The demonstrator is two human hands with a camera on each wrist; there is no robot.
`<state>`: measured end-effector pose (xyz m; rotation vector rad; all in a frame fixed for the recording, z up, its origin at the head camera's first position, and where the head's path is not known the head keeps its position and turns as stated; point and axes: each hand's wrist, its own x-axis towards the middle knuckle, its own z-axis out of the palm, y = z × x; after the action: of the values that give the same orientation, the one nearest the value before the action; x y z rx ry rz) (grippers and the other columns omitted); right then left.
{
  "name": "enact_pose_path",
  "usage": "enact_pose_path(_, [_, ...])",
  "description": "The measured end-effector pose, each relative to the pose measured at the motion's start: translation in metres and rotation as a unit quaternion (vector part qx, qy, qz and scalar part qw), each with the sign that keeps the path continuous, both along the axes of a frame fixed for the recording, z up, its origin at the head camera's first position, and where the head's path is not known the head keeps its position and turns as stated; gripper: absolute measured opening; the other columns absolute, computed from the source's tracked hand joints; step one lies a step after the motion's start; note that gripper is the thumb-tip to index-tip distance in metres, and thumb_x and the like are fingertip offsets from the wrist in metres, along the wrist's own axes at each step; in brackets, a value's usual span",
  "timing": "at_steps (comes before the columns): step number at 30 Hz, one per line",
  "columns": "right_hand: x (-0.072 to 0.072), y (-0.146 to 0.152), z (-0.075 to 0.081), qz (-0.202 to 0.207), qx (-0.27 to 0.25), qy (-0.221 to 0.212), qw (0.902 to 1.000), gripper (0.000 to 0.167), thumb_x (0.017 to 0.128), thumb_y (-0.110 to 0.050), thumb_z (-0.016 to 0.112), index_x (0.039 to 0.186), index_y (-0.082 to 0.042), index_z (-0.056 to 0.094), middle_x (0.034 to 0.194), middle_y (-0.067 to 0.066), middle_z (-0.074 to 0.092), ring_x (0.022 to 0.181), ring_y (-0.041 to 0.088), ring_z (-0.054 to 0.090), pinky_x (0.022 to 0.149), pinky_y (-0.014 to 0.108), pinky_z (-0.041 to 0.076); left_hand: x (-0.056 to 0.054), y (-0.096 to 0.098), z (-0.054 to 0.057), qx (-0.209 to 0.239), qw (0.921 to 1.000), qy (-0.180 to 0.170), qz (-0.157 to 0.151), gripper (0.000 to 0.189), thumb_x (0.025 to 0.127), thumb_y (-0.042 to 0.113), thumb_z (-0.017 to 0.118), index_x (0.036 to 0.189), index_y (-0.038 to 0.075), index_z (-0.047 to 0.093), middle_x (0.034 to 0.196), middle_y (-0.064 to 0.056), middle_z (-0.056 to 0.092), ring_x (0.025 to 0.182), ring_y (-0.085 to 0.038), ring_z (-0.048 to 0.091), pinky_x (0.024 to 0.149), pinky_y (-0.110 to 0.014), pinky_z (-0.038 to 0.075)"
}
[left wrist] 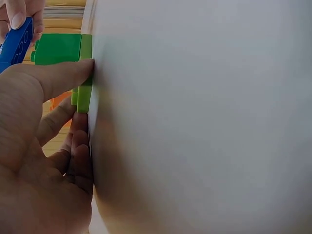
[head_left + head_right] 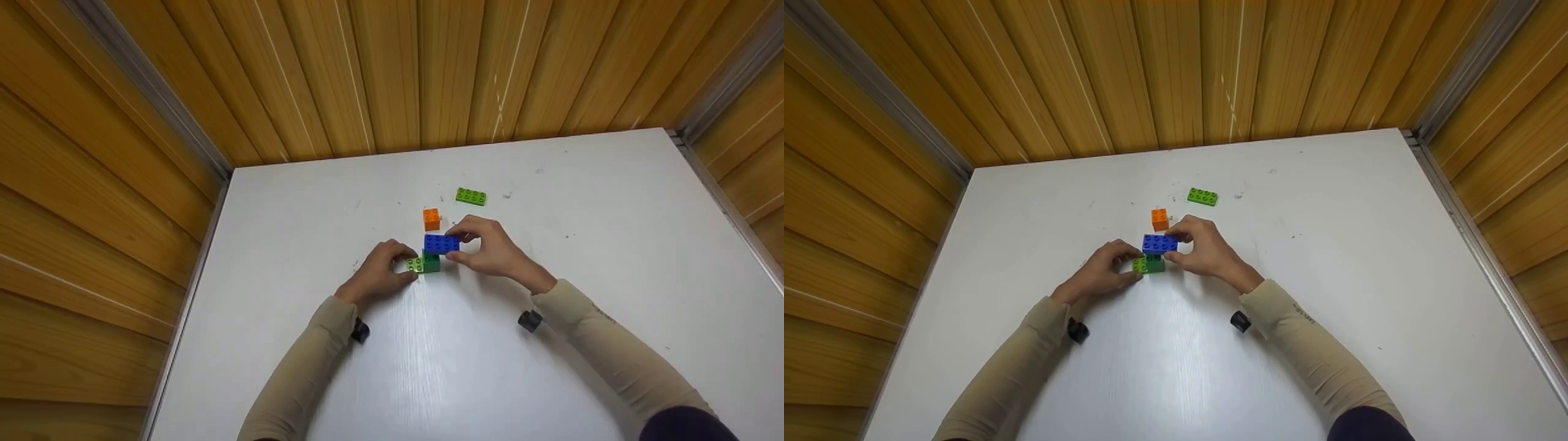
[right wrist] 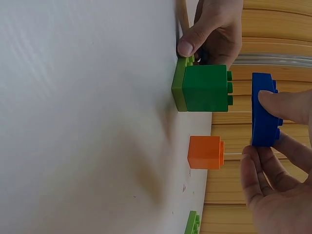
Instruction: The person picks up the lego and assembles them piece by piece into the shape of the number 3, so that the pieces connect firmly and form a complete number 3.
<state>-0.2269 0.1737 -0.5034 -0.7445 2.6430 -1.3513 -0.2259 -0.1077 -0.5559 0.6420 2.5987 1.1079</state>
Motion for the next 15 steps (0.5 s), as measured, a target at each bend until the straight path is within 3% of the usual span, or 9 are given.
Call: enact_pose_path(15, [0.0,-0.012,-0.003,0.014,-0.004,-0.001,0.9999,0.034,0.087,-0.01,0.087,0.12,-0.008,0.079,0.111,0.009,0.071,0.103,0.033,0.067,0.095,0.052,0.057,-0.001,0.001,0.001,0.004,1.0,-0.007,0.005,0.041,0.093,0.023,0.083,0.131,0.011,0.074,0.119,-0.003,0.068,0.108,-0.02,0.055,0.098,-0.038,0.047])
